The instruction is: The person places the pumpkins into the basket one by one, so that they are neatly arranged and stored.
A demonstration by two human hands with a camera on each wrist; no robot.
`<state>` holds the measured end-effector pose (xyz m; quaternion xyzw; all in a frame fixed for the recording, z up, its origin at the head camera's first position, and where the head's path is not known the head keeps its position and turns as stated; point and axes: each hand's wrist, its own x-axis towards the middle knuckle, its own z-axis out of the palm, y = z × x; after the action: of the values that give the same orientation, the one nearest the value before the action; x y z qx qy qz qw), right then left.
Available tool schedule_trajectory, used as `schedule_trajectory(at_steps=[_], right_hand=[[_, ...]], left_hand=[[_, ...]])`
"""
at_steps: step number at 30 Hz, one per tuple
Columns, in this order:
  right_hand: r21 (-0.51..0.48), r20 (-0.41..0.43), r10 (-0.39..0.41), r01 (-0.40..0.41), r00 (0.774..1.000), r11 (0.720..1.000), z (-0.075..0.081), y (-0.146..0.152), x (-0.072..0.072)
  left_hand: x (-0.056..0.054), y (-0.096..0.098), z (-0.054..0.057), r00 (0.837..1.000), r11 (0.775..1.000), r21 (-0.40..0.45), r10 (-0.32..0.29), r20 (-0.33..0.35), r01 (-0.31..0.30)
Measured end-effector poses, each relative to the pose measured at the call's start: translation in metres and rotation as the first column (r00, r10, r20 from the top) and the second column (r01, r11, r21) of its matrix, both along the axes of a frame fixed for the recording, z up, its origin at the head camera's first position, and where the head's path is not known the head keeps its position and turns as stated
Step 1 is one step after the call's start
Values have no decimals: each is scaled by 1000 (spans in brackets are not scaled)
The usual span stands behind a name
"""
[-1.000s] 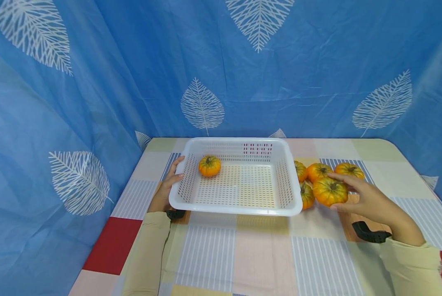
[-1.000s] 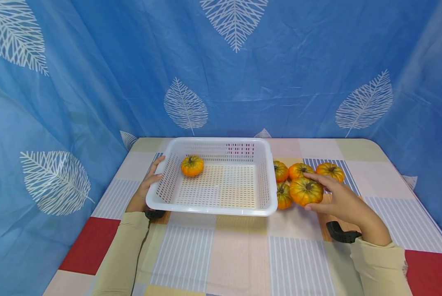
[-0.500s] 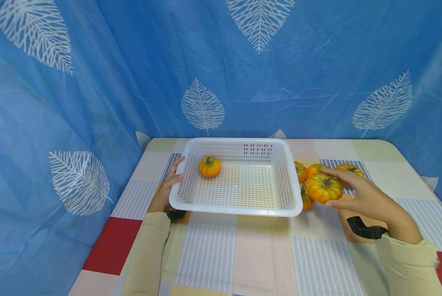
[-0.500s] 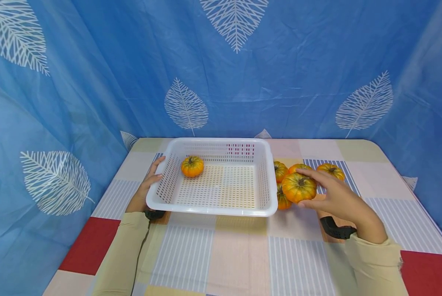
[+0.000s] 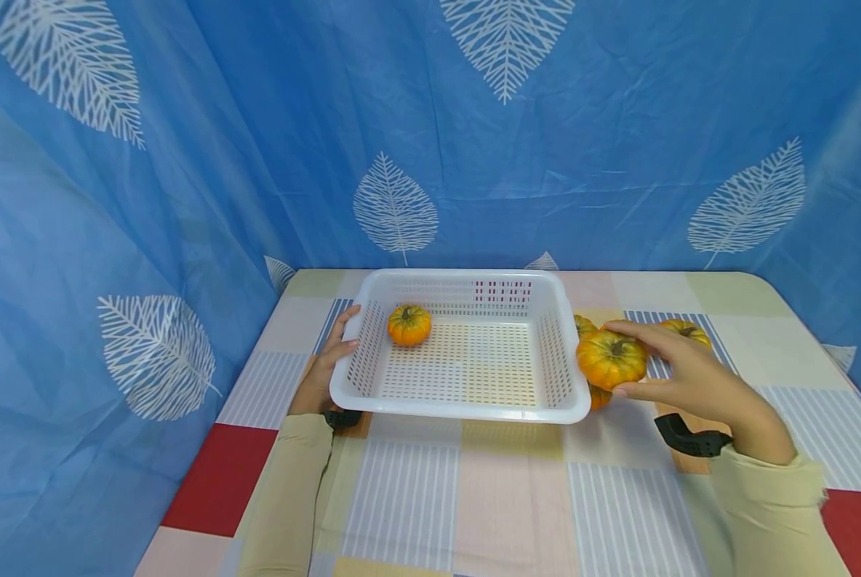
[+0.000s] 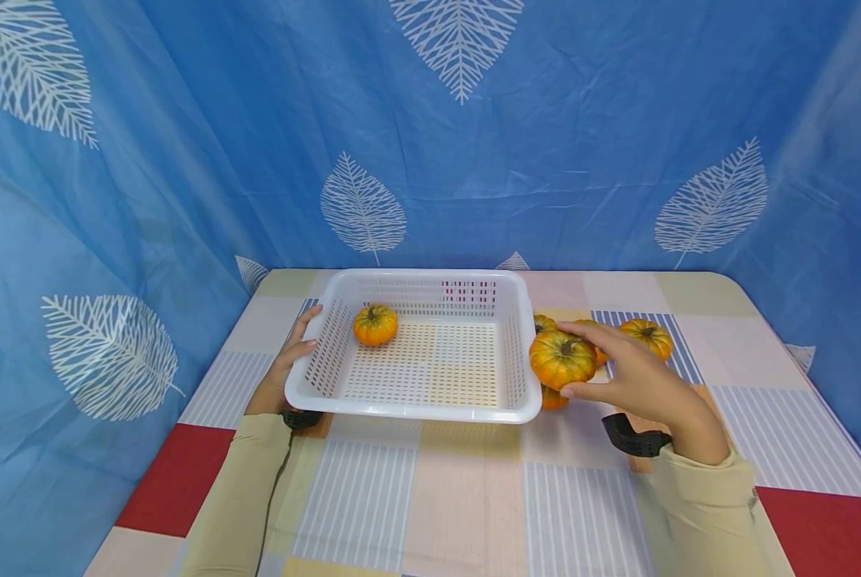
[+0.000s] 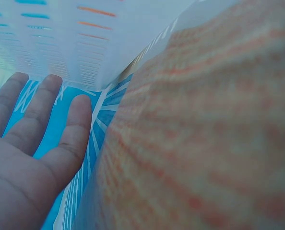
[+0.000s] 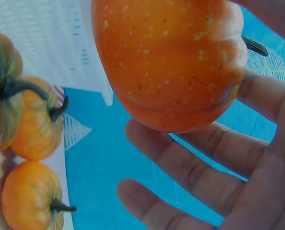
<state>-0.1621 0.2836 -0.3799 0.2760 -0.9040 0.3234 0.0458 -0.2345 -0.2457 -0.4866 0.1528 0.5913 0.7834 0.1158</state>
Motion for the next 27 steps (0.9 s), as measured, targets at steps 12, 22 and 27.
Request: schedule_trajectory(at_steps=[12,22,27], right_hand=[[-39,14,56,-56,998,998,7,-27,-8],[3,92,61,-61,994,998,17,-47,-19],[23,126,67,-70,990,997,23,-56,-29]], left_hand=[[0,1,0,1000,1000,15,-3,-2,3],[1,3,3,1000,1000,6,6,16,-6],[0,3,2,1000,1000,16,-2,5,2]])
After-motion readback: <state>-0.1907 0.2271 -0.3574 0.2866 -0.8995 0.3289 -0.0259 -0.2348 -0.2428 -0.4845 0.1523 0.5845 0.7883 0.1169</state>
